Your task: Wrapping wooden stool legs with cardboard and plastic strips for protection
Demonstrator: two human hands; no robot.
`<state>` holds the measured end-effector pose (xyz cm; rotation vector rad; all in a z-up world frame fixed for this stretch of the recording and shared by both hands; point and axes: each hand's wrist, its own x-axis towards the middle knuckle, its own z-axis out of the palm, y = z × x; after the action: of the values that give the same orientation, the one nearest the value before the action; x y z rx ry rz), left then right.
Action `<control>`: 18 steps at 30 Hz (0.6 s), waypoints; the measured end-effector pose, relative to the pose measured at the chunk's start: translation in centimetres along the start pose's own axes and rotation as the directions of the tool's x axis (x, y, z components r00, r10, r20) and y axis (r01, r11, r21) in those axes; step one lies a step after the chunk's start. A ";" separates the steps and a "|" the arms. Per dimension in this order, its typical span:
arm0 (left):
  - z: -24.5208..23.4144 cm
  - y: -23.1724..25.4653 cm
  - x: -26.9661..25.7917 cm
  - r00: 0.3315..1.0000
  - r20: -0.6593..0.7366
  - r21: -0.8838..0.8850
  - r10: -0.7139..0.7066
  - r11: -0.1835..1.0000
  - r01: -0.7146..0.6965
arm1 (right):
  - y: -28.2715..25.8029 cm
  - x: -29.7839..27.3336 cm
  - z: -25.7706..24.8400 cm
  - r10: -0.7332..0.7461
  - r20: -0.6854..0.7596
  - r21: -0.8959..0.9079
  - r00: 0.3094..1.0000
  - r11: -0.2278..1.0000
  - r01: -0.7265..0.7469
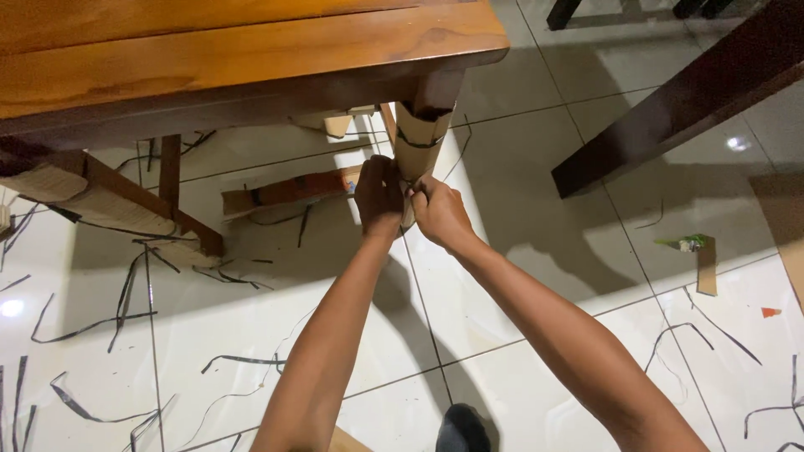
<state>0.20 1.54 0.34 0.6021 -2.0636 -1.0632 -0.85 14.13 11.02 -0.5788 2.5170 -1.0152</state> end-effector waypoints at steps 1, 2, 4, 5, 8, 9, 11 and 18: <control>0.2 0.0 0.1 1.000 0.002 -0.001 0.001 1.000 -0.001 | 0.4 0.2 0.1 0.001 -0.002 0.001 1.000 1.000 -0.001; 0.3 -0.1 0.2 1.000 0.012 -0.006 0.006 1.000 -0.006 | 0.7 0.5 0.3 -0.069 -0.023 -0.027 0.997 0.997 0.068; 1.0 -1.1 0.2 1.000 0.025 -0.014 0.005 1.000 -0.005 | 1.6 0.6 0.7 -0.135 -0.039 -0.059 0.990 0.989 0.133; 1.5 -2.0 0.3 0.998 0.005 0.009 0.055 0.998 -0.055 | 1.9 0.7 1.0 -0.163 -0.023 -0.073 0.986 0.984 0.161; 1.3 -1.1 0.4 0.998 -0.028 -0.007 0.054 0.999 -0.054 | 1.7 0.2 0.9 -0.201 -0.008 -0.094 0.979 0.975 0.200; 1.0 -0.2 0.6 0.999 -0.045 -0.048 0.002 0.999 -0.004 | 1.4 0.1 0.7 -0.217 -0.009 -0.106 0.976 0.971 0.214; 1.0 -0.3 0.5 0.998 -0.049 -0.061 -0.031 0.998 0.028 | 1.9 0.1 1.1 -0.219 -0.010 -0.080 0.976 0.973 0.218; 0.3 0.0 0.5 0.999 -0.038 -0.072 -0.035 0.997 0.032 | 2.1 0.6 1.4 -0.197 -0.020 -0.059 0.980 0.979 0.196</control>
<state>-0.35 1.34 0.48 0.6181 -1.9791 -1.1308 -1.18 14.49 8.49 -0.8509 2.5571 -1.0270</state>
